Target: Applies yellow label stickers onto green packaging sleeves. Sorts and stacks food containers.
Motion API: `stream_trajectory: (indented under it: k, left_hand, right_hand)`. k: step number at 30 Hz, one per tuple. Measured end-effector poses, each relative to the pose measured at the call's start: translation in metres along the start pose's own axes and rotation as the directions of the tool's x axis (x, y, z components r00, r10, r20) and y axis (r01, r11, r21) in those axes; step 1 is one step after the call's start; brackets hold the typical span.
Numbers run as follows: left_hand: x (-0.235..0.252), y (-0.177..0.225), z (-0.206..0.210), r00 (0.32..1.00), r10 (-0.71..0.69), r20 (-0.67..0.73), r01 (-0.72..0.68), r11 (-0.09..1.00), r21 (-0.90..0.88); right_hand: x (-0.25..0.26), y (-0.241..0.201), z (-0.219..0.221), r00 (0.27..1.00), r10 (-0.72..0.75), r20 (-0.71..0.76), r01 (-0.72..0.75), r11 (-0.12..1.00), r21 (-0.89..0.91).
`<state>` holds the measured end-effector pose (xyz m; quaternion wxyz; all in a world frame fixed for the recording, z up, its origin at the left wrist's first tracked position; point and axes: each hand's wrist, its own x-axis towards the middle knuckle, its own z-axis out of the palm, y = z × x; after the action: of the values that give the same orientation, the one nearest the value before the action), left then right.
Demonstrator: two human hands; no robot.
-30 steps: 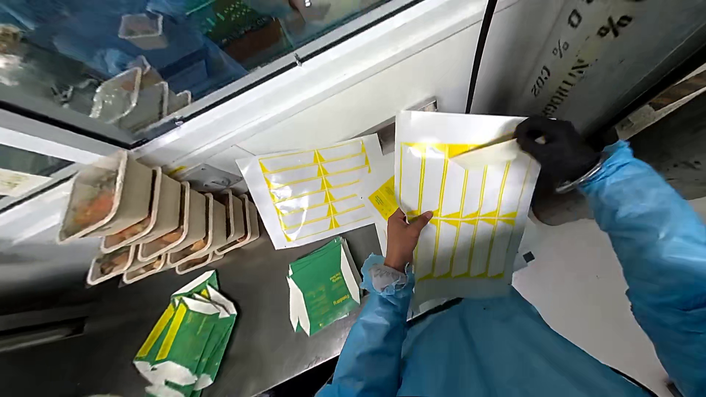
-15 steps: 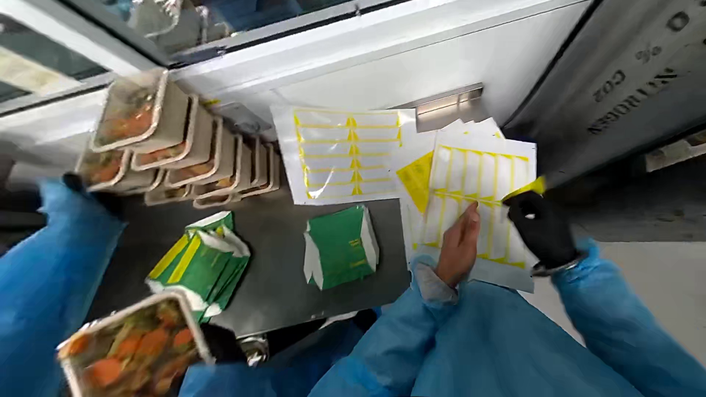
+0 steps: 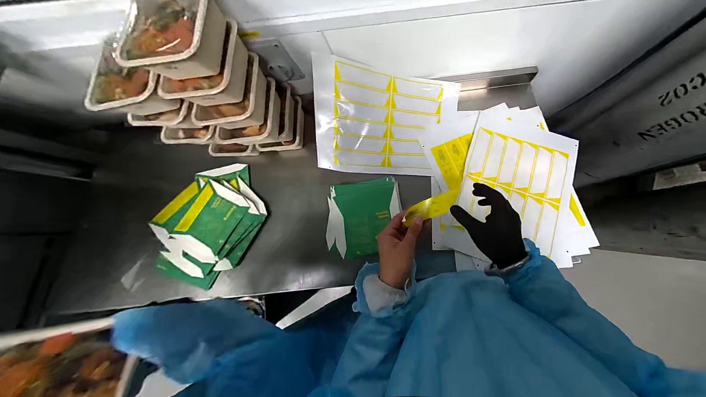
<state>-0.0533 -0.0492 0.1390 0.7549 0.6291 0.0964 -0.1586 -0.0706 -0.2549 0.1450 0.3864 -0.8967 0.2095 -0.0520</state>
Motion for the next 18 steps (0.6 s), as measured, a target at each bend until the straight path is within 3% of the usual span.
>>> stream_trajectory:
  k: [7,12,15,18]
  left_hand:
    - [0.008,0.003,-0.027,0.999,-0.042,0.01,0.043,0.994,-0.103]
    - [0.016,-0.006,-0.059,0.975,0.176,-0.133,-0.144,0.965,0.218]
    - [0.027,-0.014,-0.078,0.92,0.327,-0.214,-0.273,0.93,0.246]
    - [0.033,-0.01,-0.1,0.914,0.31,-0.262,-0.241,0.934,0.263]
  right_hand:
    - [0.008,-0.03,0.024,0.993,-0.12,-0.005,0.12,0.992,0.026]
    - [-0.003,-0.053,0.045,0.989,-0.143,0.033,0.14,0.986,0.086]
    - [-0.003,-0.061,0.065,0.982,-0.16,0.103,0.14,0.974,0.18]
    - [0.002,-0.067,0.087,0.972,-0.17,0.161,0.121,0.954,0.273]
